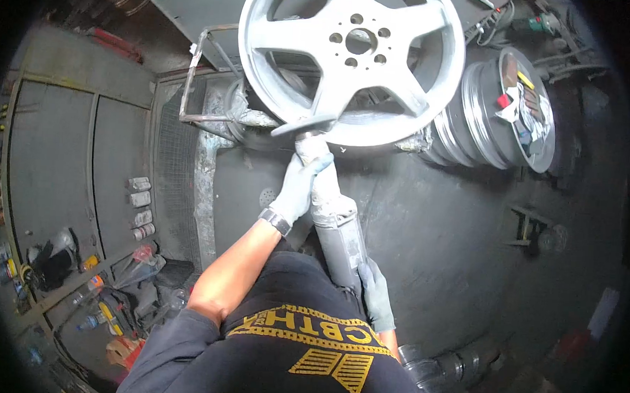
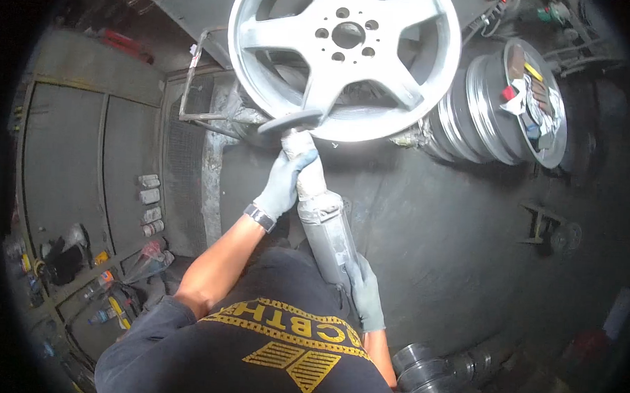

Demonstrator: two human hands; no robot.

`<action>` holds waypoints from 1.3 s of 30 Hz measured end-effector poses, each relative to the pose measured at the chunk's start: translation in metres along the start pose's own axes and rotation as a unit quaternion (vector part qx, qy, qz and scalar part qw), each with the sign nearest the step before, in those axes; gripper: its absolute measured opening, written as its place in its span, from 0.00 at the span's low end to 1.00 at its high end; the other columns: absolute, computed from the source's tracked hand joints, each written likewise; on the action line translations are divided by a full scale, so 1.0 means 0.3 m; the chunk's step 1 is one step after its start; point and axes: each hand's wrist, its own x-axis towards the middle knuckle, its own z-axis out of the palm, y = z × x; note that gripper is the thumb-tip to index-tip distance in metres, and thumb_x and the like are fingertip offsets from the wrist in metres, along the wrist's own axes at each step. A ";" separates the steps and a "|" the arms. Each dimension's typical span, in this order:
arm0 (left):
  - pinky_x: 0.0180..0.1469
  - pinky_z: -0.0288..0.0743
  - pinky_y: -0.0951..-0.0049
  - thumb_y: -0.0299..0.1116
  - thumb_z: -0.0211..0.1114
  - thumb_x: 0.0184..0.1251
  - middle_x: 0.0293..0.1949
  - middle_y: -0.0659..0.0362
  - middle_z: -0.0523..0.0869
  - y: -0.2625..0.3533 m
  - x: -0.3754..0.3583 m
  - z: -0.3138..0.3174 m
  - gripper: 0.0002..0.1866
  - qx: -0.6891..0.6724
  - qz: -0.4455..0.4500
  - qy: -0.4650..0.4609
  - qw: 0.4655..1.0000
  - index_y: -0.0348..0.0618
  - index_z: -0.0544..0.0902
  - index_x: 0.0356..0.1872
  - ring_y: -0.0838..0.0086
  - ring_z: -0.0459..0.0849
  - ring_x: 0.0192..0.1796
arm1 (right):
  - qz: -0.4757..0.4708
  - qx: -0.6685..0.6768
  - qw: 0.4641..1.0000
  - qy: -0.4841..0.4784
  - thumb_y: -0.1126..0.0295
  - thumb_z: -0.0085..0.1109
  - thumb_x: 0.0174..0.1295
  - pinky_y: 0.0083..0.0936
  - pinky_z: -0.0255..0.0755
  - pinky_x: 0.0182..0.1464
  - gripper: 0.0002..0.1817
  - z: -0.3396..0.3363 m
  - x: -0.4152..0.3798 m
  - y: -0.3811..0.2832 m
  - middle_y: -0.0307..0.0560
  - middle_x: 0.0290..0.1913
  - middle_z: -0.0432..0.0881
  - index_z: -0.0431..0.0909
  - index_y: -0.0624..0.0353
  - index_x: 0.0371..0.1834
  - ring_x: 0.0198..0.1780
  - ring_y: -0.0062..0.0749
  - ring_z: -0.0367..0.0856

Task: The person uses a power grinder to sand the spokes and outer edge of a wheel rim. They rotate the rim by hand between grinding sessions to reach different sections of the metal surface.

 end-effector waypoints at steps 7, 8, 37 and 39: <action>0.54 0.82 0.69 0.35 0.76 0.69 0.50 0.60 0.83 -0.028 -0.014 0.120 0.26 0.043 -0.053 -0.028 0.997 0.43 0.76 0.64 0.75 0.84 0.50 | 0.010 0.007 0.998 0.057 0.56 0.55 0.81 0.30 0.70 0.69 0.29 -0.011 -0.131 -0.050 0.56 0.65 0.83 0.75 0.71 0.72 0.65 0.36 0.80; 0.51 0.82 0.69 0.36 0.76 0.68 0.48 0.60 0.84 -0.038 -0.012 0.156 0.24 0.051 -0.063 -0.029 0.996 0.42 0.77 0.60 0.74 0.84 0.47 | 0.010 0.004 0.998 0.060 0.56 0.55 0.81 0.30 0.70 0.69 0.29 -0.013 -0.150 -0.045 0.56 0.65 0.83 0.75 0.71 0.72 0.65 0.36 0.80; 0.52 0.81 0.70 0.40 0.74 0.71 0.47 0.57 0.89 0.129 0.027 0.054 0.21 0.109 -0.098 -0.078 0.986 0.36 0.84 0.58 0.74 0.87 0.48 | 0.069 0.132 0.980 0.129 0.53 0.52 0.82 0.30 0.72 0.64 0.31 0.427 -0.327 -0.229 0.54 0.59 0.84 0.73 0.73 0.71 0.58 0.30 0.80; 0.53 0.81 0.71 0.41 0.73 0.71 0.47 0.57 0.89 0.210 0.007 0.032 0.22 0.148 -0.073 -0.078 0.983 0.35 0.84 0.58 0.73 0.88 0.48 | 0.056 0.128 0.984 0.111 0.53 0.53 0.82 0.30 0.71 0.65 0.31 0.439 -0.306 -0.220 0.55 0.61 0.84 0.73 0.74 0.72 0.59 0.31 0.80</action>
